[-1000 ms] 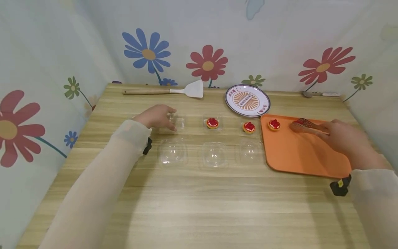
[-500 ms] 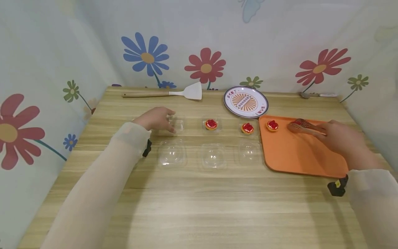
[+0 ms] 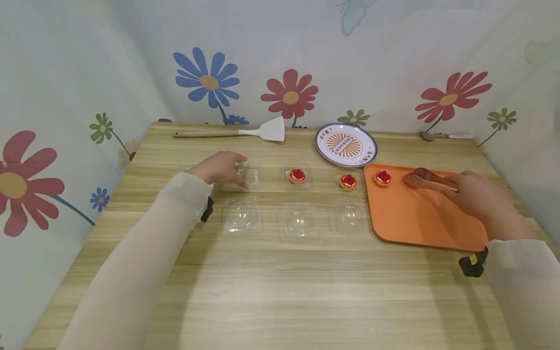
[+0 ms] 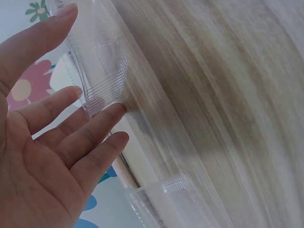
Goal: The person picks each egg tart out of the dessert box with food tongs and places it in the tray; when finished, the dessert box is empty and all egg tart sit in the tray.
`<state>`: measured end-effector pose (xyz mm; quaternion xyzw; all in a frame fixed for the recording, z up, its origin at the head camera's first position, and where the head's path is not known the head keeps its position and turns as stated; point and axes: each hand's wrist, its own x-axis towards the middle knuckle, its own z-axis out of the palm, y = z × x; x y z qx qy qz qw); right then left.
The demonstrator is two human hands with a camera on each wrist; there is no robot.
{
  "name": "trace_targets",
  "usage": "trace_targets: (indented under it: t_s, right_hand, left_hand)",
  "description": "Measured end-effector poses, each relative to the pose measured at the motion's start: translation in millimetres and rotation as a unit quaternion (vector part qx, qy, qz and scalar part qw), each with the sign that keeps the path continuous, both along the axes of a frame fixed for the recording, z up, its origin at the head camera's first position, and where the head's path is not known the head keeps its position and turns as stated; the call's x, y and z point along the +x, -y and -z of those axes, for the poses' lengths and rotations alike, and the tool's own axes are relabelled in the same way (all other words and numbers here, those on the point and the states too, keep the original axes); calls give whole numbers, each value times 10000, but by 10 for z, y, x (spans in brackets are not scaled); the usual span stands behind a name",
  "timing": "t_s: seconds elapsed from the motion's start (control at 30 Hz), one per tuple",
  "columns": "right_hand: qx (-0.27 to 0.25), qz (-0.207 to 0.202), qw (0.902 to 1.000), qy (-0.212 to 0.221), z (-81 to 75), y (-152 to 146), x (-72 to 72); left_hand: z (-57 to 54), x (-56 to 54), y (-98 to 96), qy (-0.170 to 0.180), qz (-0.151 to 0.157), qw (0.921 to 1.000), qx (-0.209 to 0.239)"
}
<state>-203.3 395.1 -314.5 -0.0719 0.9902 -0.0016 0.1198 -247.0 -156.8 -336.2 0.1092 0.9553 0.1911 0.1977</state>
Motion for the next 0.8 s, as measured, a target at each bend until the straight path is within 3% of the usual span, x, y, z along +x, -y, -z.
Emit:
trace_targets:
  t_s: [0.37,0.8]
  right_hand:
    - [-4,39,10000,88,-4,13,11]
    - [-16,13,10000,23,-31,26,-3]
  left_hand:
    - [35,-16,6,22,-56,10000,-2]
    - [-2,0,-6,65,-30,10000,-58]
